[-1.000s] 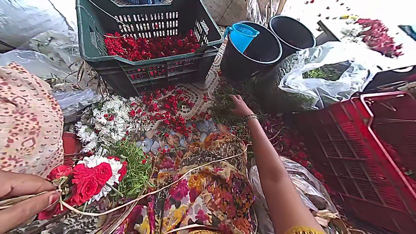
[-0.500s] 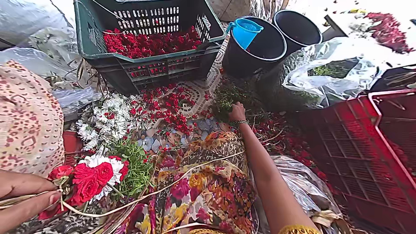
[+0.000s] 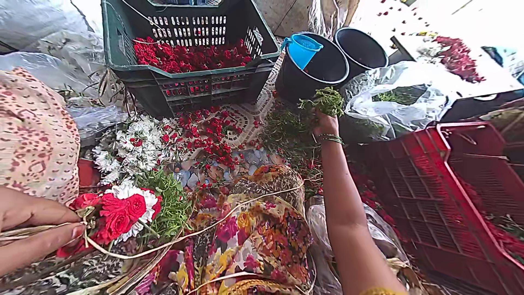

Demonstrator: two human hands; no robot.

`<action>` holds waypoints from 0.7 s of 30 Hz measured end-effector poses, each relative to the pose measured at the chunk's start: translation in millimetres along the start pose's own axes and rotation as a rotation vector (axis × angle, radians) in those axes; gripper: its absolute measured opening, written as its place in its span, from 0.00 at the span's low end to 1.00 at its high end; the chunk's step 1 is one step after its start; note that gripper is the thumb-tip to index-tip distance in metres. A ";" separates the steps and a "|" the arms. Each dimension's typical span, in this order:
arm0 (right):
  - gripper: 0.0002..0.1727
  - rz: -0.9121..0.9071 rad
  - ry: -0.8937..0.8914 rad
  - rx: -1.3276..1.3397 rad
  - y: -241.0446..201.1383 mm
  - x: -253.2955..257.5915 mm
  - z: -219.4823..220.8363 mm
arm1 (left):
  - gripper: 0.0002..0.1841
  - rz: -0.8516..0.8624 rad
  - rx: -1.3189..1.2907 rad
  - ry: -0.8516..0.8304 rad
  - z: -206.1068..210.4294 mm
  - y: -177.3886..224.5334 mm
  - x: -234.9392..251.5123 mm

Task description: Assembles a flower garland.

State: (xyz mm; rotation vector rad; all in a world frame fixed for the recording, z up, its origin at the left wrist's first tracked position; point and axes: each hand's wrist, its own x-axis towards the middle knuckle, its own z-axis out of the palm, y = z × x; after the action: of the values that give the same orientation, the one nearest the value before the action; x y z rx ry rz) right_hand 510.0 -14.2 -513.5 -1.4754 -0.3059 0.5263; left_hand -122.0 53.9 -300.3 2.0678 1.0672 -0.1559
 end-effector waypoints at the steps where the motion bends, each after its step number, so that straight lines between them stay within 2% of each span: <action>1: 0.13 0.028 0.013 0.049 0.6 -5.1 2.7 | 0.10 0.059 -0.001 -0.041 -3.8 -10.9 1.4; 3: 0.09 0.104 -0.036 0.168 -0.1 -18.3 6.0 | 0.12 0.119 0.005 -0.111 -10.1 -15.8 4.9; 5: 0.17 0.190 -0.151 0.223 -5.6 -39.8 5.5 | 0.12 0.134 0.036 -0.097 -9.0 -10.4 3.9; 6: 0.18 0.213 -0.167 0.239 -6.2 -48.8 6.0 | 0.14 0.130 0.060 -0.080 -7.2 -8.1 2.9; 7: 0.21 0.229 -0.156 0.241 -4.8 -55.9 7.2 | 0.15 0.132 0.082 -0.063 -5.2 -7.6 2.3; 10: 0.48 0.308 -0.117 0.200 7.2 -63.8 5.5 | 0.16 0.151 0.097 -0.028 -1.4 -11.5 0.5; 11: 0.49 0.325 -0.084 0.181 12.7 -64.2 7.0 | 0.16 0.155 0.099 -0.033 -2.0 -11.3 -0.6; 12: 0.45 0.322 -0.033 0.154 17.3 -65.8 9.9 | 0.16 0.161 0.105 -0.030 -2.2 -11.5 -1.8; 14: 0.29 0.280 0.045 0.077 20.0 -73.7 16.3 | 0.15 0.168 0.107 -0.019 -2.4 -12.4 -3.8; 16: 0.17 0.226 0.044 -0.016 14.6 -86.4 22.3 | 0.15 0.171 0.099 -0.011 -1.8 -13.5 -5.6; 19: 0.08 0.199 -0.049 0.032 10.6 -96.4 24.0 | 0.14 0.165 0.098 -0.019 -3.7 -10.8 -9.5; 21: 0.08 0.187 -0.092 0.088 7.6 -106.9 24.0 | 0.15 0.177 0.095 -0.016 -4.1 -11.8 -12.5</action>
State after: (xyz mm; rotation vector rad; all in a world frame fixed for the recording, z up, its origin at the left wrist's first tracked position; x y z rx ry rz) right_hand 405.8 -48.1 -505.9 -1.4040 -0.2148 0.7499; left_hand -139.6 52.8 -299.1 2.2306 0.8771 -0.1360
